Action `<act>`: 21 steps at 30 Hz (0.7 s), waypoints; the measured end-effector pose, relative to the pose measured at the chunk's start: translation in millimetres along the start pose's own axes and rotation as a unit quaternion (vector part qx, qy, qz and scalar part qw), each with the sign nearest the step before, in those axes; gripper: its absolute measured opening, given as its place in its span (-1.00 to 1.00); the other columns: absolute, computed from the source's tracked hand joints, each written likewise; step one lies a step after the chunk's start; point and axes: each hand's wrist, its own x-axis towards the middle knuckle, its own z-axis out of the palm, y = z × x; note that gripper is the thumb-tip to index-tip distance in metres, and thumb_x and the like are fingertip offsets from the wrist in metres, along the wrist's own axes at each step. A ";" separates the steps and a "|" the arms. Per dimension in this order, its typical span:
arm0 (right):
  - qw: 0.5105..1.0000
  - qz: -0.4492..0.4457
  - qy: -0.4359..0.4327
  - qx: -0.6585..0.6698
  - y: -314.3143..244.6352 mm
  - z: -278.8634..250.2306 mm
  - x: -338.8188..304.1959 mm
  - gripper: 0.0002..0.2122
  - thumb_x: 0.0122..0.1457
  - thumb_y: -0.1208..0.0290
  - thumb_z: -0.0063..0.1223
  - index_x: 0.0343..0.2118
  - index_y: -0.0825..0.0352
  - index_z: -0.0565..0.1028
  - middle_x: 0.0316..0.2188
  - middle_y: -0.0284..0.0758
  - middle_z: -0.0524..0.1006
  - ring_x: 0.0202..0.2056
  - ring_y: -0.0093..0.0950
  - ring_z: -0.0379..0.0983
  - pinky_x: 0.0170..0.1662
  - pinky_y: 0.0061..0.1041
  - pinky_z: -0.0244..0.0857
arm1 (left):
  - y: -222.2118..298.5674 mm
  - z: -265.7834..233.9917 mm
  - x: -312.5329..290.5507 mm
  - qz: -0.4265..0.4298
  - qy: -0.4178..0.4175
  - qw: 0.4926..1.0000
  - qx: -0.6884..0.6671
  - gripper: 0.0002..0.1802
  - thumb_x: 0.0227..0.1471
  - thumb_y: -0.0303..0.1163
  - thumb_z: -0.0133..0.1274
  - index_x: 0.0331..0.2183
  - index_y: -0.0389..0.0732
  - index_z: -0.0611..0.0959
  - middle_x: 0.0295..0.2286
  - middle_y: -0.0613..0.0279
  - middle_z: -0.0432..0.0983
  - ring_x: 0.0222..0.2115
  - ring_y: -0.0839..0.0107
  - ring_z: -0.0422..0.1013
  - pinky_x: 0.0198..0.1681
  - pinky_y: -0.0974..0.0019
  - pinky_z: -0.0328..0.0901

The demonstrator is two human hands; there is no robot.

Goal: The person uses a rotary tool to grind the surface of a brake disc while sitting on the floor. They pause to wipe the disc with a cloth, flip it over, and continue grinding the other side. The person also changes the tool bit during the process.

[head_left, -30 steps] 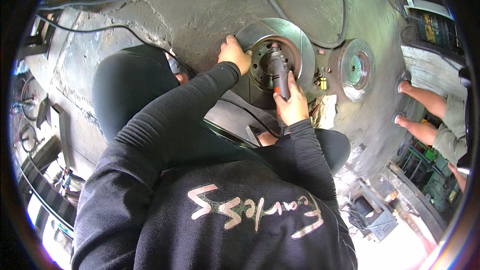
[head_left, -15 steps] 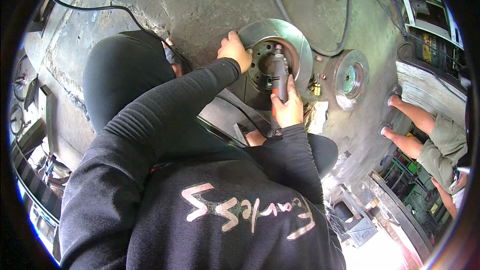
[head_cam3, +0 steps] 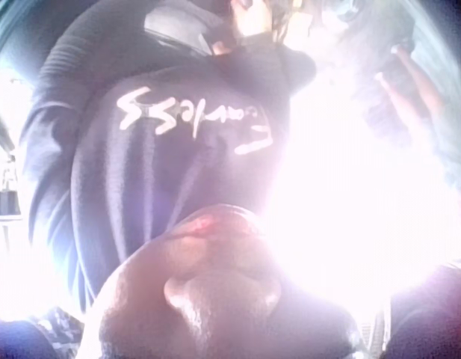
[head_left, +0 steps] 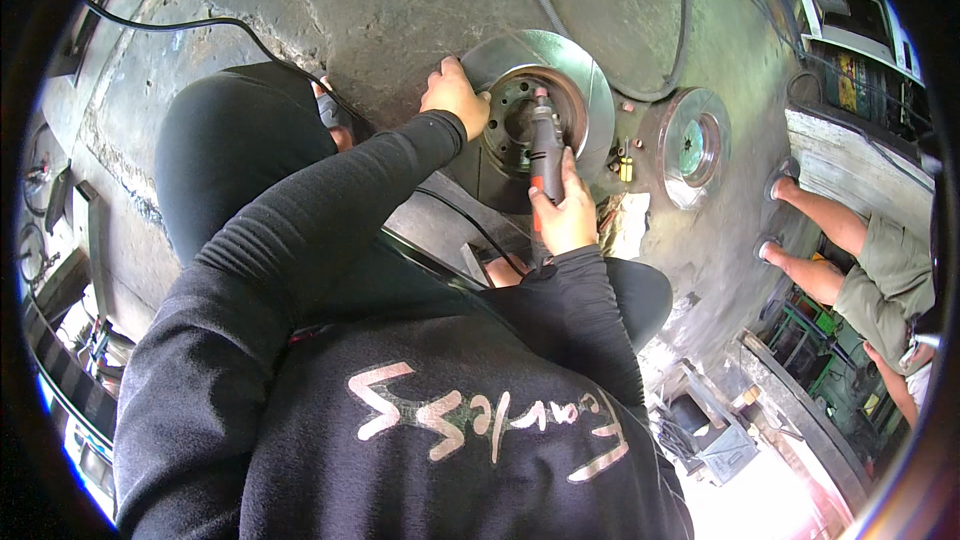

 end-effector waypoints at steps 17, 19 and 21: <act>0.999 0.020 0.007 0.040 4.0 -3.8 -3.7 -0.28 -0.05 0.36 0.16 0.20 0.41 0.13 -0.19 0.09 0.43 -0.14 -0.08 0.42 -0.07 -0.31 0.29 | 0.3 -1.0 -0.8 0.021 0.018 0.999 0.016 -0.31 -0.10 -0.29 0.18 -0.03 -0.43 0.24 -0.11 -0.37 0.33 -0.07 -0.18 0.33 0.00 0.04 0.27; 0.999 0.010 -0.007 0.033 -5.8 -4.2 -9.2 -0.29 -0.04 0.36 0.16 0.20 0.41 0.13 -0.19 0.09 0.43 -0.14 -0.08 0.42 -0.07 -0.31 0.28 | -0.6 -0.5 -1.0 0.032 0.030 0.999 0.020 -0.31 -0.10 -0.30 0.18 -0.04 -0.47 0.24 -0.14 -0.39 0.36 -0.08 -0.17 0.34 -0.02 0.05 0.27; 1.000 -0.003 0.012 0.013 3.5 -1.6 -6.5 -0.27 -0.04 0.34 0.16 0.21 0.39 0.12 -0.20 0.08 0.43 -0.15 -0.06 0.41 -0.07 -0.30 0.28 | -1.9 1.1 0.2 0.035 0.034 0.999 0.023 -0.30 -0.10 -0.29 0.18 -0.03 -0.47 0.24 -0.14 -0.39 0.36 -0.08 -0.17 0.34 -0.02 0.05 0.27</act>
